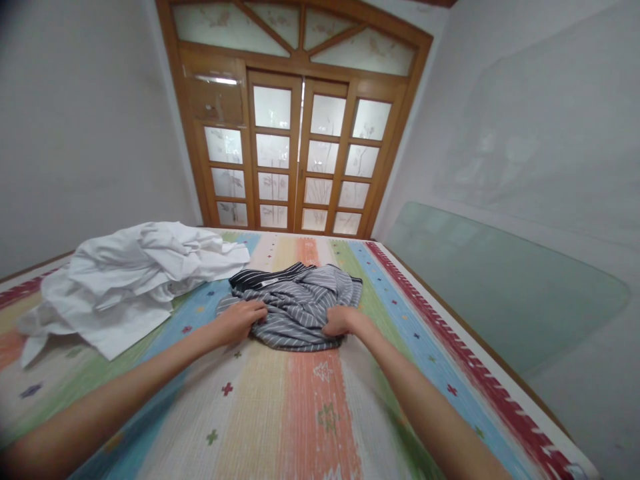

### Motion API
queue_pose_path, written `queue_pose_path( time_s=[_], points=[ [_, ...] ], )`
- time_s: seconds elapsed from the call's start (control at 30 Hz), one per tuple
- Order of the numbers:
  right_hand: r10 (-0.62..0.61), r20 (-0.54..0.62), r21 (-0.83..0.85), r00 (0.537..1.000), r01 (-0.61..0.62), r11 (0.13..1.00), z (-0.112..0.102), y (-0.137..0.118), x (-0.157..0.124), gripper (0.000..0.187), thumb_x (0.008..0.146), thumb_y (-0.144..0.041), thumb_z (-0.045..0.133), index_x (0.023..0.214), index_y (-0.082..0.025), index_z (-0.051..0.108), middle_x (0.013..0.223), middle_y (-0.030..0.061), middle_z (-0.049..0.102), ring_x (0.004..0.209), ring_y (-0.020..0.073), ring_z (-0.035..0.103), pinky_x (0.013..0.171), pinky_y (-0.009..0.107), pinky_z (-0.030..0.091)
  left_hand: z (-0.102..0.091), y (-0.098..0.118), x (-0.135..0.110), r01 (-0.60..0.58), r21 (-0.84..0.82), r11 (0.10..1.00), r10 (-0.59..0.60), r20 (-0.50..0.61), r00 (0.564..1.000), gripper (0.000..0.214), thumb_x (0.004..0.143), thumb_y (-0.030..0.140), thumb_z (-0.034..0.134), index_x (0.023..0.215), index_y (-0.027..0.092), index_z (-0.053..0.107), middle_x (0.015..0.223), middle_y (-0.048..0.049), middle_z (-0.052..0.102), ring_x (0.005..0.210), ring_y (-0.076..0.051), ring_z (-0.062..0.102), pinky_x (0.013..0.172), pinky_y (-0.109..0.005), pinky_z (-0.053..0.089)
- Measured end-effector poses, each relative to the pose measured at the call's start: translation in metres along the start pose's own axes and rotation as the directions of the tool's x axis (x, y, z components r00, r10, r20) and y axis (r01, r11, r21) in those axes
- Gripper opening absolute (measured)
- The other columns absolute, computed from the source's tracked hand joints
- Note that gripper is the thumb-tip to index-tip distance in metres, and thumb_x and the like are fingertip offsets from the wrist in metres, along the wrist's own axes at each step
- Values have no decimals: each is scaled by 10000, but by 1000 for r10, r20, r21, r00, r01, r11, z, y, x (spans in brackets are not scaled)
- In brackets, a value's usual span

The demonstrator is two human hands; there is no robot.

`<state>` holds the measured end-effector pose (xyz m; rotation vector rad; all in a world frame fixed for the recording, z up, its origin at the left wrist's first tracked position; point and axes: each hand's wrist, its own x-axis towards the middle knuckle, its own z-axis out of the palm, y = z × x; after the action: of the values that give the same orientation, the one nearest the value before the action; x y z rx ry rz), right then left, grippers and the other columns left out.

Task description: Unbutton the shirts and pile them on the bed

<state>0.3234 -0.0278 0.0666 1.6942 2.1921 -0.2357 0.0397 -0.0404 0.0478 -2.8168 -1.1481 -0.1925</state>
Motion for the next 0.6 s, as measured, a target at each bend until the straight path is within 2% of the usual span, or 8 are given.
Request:
queue_pose_path(
  time_s=[0.07,0.17,0.27,0.37,0.43,0.47,0.53,0.6],
  points=[
    [-61,133,24,989,58,998,0,-8,-8,292,716,-331,551,660,-103,726,568,126,670,544,233,652,538,307,490,-4,-2,2,29,9,1000,-29,27,999,326,741,-18,422,886,195,623,1022,-76,649,941,-229,609,759,-311,449],
    [-198,297,102,934,176,979,-4,-18,-18,310,718,-376,547,558,-130,647,481,40,580,444,157,552,471,256,422,-14,-6,4,56,35,998,-59,108,992,264,733,22,471,843,188,644,996,-91,650,909,-237,622,719,-309,451],
    [-315,318,209,894,258,943,-16,-19,-23,375,754,-464,562,546,-153,590,466,-11,518,414,113,471,450,234,363,-33,-11,7,81,21,996,-84,301,950,81,670,168,614,734,186,660,901,-77,674,791,-241,630,639,-301,445],
    [-379,161,326,911,314,892,-30,-10,-19,480,813,-588,506,613,-161,594,470,-21,503,429,113,460,468,237,344,-53,-16,11,205,-70,976,-147,476,867,218,712,390,612,667,183,665,714,-65,676,661,-230,617,590,-302,434],
    [-352,-42,370,935,342,864,-37,-2,-9,499,866,-585,445,652,-161,599,513,-11,541,468,115,484,501,235,347,-60,-22,16,276,-94,956,-201,474,857,401,817,499,484,682,173,673,694,-88,680,669,-236,628,626,-315,445],
    [-317,-159,360,935,354,863,-40,1,-2,481,886,-551,437,661,-160,600,551,-2,570,501,117,502,523,233,347,-61,-25,19,297,-87,951,-233,430,872,462,855,524,424,711,166,678,734,-107,691,706,-244,639,663,-323,453],
    [-228,-380,296,896,352,888,-43,6,16,401,901,-453,467,673,-154,608,641,19,622,590,126,534,565,231,342,-56,-32,26,343,-57,937,-315,282,906,479,894,511,370,813,155,681,848,-137,703,806,-261,653,736,-338,460],
    [-135,-512,249,848,297,922,-45,8,38,297,887,-354,511,714,-145,632,726,40,658,671,140,560,599,231,344,-45,-40,34,399,-59,915,-390,123,913,379,893,440,414,935,151,656,965,-142,694,902,-270,647,783,-344,463]
  ],
)
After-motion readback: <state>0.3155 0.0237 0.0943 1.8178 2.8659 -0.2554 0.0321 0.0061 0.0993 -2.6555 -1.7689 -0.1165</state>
